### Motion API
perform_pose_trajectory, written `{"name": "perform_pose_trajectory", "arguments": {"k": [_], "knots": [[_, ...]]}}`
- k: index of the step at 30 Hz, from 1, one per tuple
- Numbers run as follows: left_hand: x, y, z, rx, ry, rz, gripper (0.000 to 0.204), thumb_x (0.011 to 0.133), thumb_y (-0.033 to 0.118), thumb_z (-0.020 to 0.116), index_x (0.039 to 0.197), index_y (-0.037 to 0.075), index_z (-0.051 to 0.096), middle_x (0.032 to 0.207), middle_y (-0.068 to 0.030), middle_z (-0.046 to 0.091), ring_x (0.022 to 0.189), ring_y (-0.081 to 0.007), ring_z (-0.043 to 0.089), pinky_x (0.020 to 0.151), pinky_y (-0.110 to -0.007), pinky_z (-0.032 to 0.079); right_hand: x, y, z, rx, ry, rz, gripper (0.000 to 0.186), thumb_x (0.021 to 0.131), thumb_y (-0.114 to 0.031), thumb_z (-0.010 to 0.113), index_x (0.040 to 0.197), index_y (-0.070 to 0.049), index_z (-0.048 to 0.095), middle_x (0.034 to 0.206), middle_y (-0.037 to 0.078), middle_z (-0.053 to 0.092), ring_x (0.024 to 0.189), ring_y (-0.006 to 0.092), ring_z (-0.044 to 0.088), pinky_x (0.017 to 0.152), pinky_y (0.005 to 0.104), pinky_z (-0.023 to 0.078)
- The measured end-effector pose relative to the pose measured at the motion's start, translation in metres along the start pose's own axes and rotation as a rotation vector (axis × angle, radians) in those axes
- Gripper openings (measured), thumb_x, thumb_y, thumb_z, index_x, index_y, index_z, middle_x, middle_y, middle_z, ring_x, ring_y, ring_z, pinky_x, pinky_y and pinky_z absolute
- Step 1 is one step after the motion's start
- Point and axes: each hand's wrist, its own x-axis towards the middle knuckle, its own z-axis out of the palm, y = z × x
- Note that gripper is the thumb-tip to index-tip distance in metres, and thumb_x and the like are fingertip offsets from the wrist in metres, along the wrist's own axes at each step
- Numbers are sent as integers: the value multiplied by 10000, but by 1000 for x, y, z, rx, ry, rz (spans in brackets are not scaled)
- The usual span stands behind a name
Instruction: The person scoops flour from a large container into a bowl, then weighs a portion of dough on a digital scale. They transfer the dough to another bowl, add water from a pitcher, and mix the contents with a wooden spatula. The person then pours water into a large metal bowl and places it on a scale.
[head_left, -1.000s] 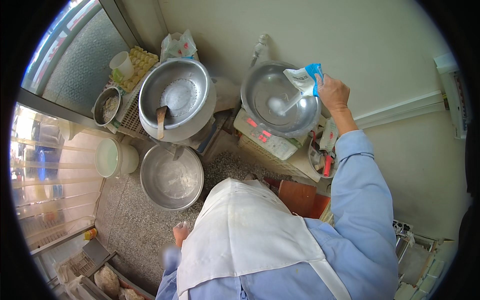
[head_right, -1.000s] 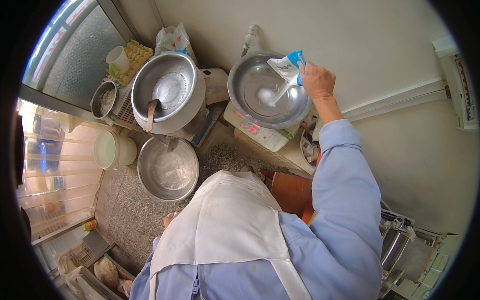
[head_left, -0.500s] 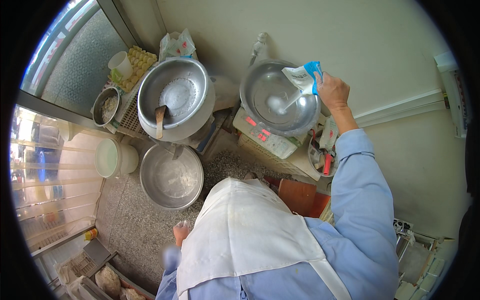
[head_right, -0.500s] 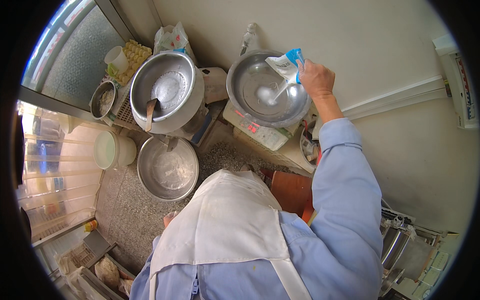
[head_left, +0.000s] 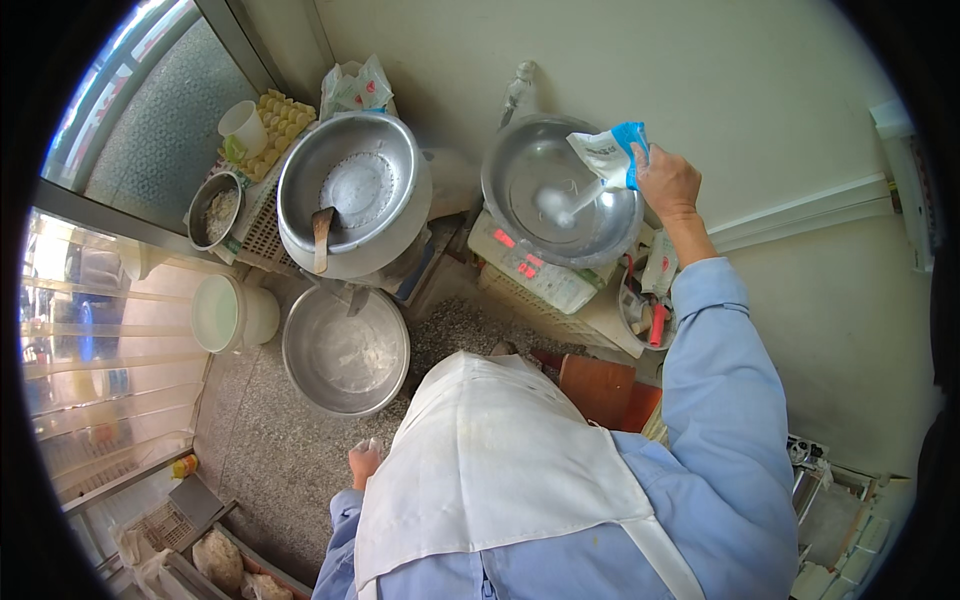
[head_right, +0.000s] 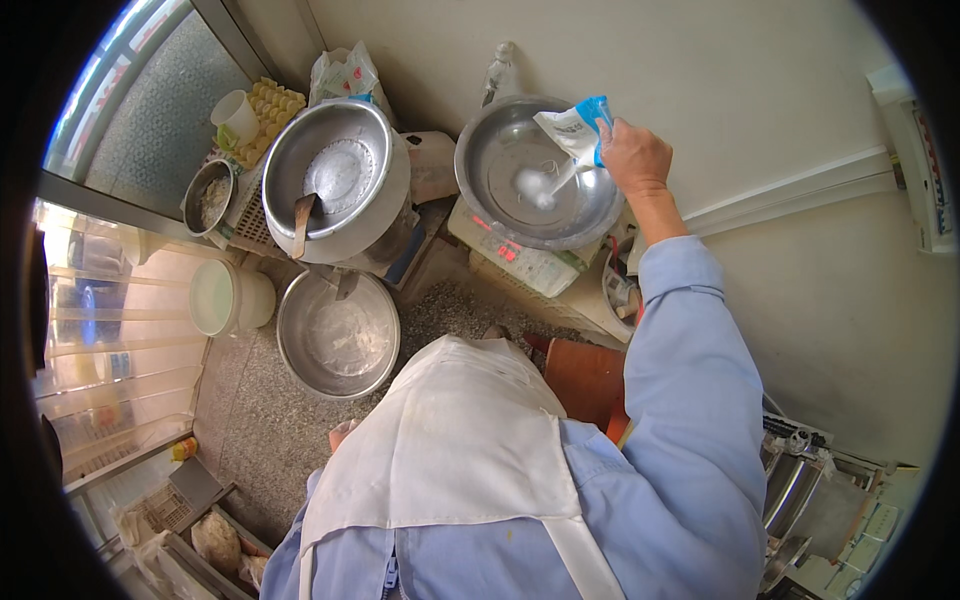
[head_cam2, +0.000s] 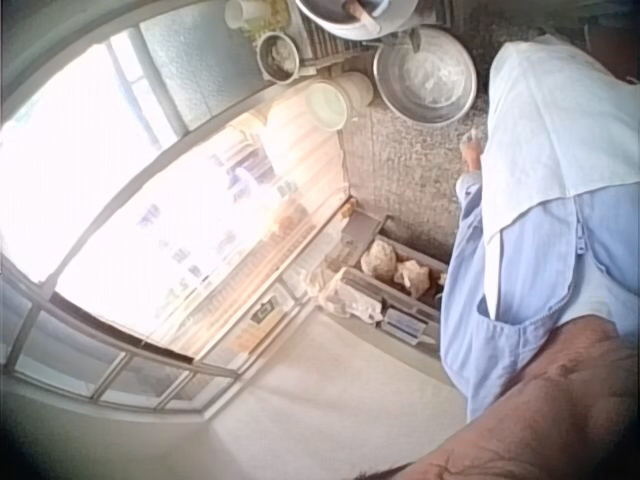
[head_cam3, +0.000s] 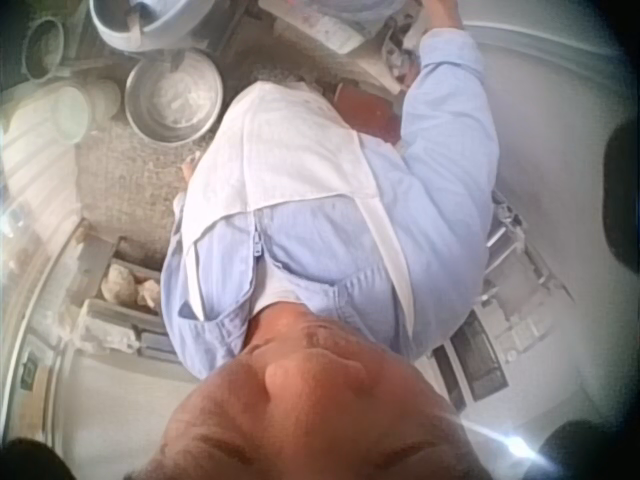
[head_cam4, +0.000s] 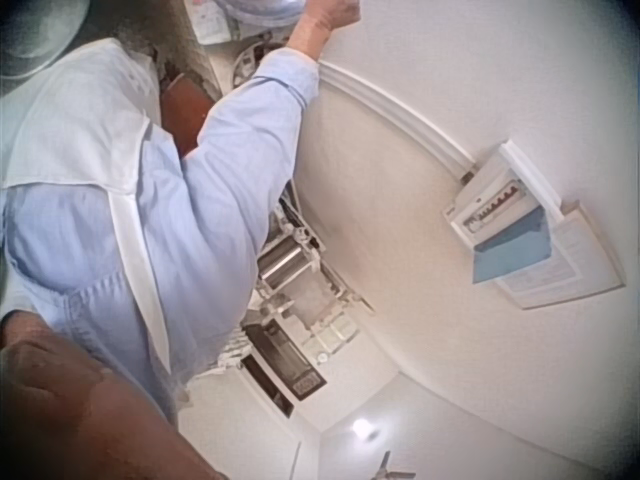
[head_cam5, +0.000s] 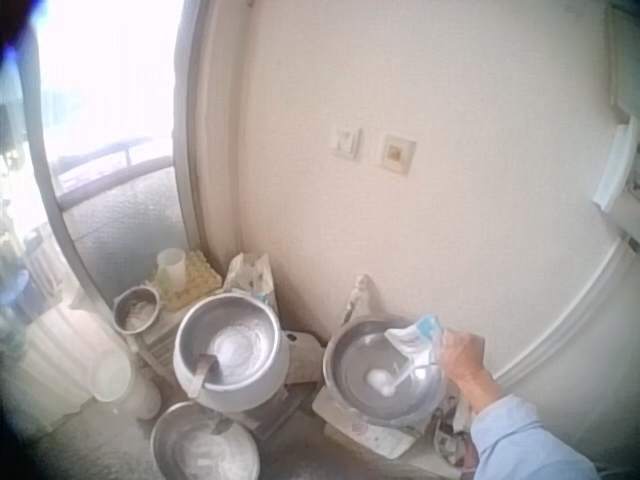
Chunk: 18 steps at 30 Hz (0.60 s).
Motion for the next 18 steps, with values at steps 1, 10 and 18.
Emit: {"name": "perform_pose_trajectory", "arguments": {"k": [1, 10, 18], "knots": [[-1, 1, 0, 11, 4, 2, 301, 835, 273, 581, 667, 28, 634, 550, -59, 584, 522, -138, 536, 506, -336, 410, -1, 0, 0, 4, -2, 4, 352, 876, -387, 529, 663, -113, 586, 587, 123, 602, 545, 333, 601, 482, 444, 474], [-5, 12, -1, 32, 10, 35, 317, 838, 278, 578, 657, 23, 629, 550, -63, 588, 520, -144, 543, 508, -337, 416, -1, 0, -7, 23, -7, 60, 372, 876, -398, 528, 664, -99, 594, 597, 138, 605, 569, 353, 603, 500, 459, 474], [-1, 13, -6, 98, 25, 75, 333, 839, 295, 578, 724, -6, 662, 579, -113, 613, 536, -160, 555, 536, -364, 432, -24, 32, 34, 270, 56, 445, 460, 878, -426, 525, 669, -26, 612, 649, 211, 597, 607, 353, 603, 568, 445, 474]]}}
